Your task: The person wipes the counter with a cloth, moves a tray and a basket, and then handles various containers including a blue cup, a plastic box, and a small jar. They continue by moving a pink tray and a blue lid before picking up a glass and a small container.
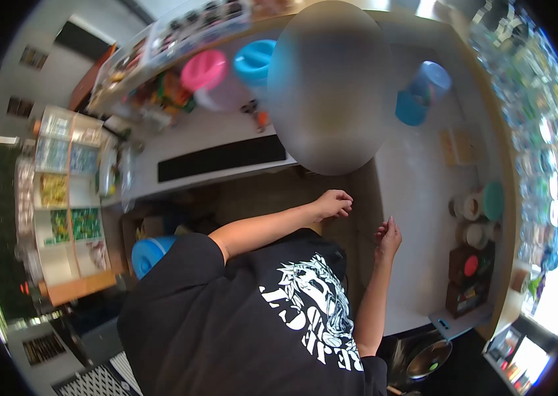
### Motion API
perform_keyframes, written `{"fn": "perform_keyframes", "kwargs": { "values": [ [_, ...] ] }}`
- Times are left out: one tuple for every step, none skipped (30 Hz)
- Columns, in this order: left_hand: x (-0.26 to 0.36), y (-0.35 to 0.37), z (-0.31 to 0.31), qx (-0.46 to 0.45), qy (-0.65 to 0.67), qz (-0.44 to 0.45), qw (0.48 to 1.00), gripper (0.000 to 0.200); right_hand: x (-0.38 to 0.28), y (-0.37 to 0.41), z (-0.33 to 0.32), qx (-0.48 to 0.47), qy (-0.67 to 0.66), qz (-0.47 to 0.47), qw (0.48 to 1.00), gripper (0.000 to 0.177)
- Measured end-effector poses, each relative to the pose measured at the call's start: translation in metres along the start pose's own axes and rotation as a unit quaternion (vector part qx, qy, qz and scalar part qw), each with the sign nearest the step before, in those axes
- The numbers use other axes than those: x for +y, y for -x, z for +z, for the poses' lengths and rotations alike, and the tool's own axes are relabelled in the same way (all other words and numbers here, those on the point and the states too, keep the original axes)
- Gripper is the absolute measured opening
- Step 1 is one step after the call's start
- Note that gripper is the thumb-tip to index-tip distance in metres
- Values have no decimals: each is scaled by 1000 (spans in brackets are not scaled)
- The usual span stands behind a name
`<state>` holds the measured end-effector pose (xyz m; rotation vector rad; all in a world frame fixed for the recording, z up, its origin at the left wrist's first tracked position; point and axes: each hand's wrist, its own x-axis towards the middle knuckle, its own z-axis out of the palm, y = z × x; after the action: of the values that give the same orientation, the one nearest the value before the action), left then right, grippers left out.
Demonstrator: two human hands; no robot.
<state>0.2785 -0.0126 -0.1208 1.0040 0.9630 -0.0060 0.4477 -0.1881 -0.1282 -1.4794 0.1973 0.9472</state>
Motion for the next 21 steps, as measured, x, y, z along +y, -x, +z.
{"fn": "perform_keyframes", "kwargs": {
  "values": [
    [-13, 20, -18, 26, 18, -1, 999, 25, 11, 8, 5, -13, 7, -4, 1000, 27],
    [-29, 38, -36, 50, 36, -4, 998, 28, 21, 15, 10, -34, 42, 17, 998, 24],
    [-44, 57, -52, 71, 51, -8, 996, 30, 33, 27, 14, -54, 56, 27, 997, 23],
    [-38, 32, -113, 77, 61, 15, 995, 32, 41, 6, 73, -68, 57, 15, 996, 21],
    [-53, 62, -136, 104, 74, 16, 992, 32, 60, 23, 86, -92, 59, 26, 994, 19],
    [-65, 84, -156, 127, 92, 14, 988, 31, 73, 33, 96, -122, 70, 37, 989, 17],
    [-65, 90, -152, 149, 114, 15, 982, 31, 62, 28, 97, -149, 91, 37, 984, 17],
    [-76, 108, -170, 177, 135, 13, 975, 30, 71, 43, 111, -174, 110, 41, 978, 18],
    [-86, 126, -187, 203, 156, 9, 967, 30, 77, 57, 124, -196, 128, 45, 971, 18],
    [-96, 141, -202, 238, 174, 9, 955, 29, 86, 63, 134, -234, 134, 55, 961, 18],
    [-87, 126, -221, 258, 198, 20, 946, 29, 80, 43, 154, -249, 150, 48, 956, 18],
    [-96, 143, -238, 285, 224, 25, 932, 29, 89, 51, 167, -269, 167, 52, 947, 18],
    [-102, 156, -253, 310, 249, 29, 917, 28, 93, 58, 182, -287, 185, 55, 938, 18],
    [-104, 163, -258, 327, 267, 51, 905, 27, 89, 58, 190, -289, 205, 55, 934, 18],
    [-109, 175, -274, 354, 273, 64, 892, 26, 92, 64, 207, -303, 215, 57, 927, 18],
    [-114, 185, -289, 379, 279, 76, 879, 26, 97, 68, 223, -317, 224, 58, 920, 18],
    [-119, 194, -306, 404, 284, 88, 865, 25, 102, 72, 239, -331, 233, 60, 913, 17],
    [-112, 194, -321, 422, 285, 105, 854, 24, 95, 68, 257, -336, 249, 54, 907, 18],
    [-120, 201, -340, 449, 286, 115, 839, 24, 101, 71, 277, -345, 265, 52, 899, 18],
    [-126, 207, -360, 476, 286, 124, 823, 23, 108, 75, 298, -353, 282, 50, 891, 18],
    [-134, 217, -380, 501, 285, 134, 806, 23, 116, 83, 319, -369, 293, 47, 881, 19]
  ]
}}
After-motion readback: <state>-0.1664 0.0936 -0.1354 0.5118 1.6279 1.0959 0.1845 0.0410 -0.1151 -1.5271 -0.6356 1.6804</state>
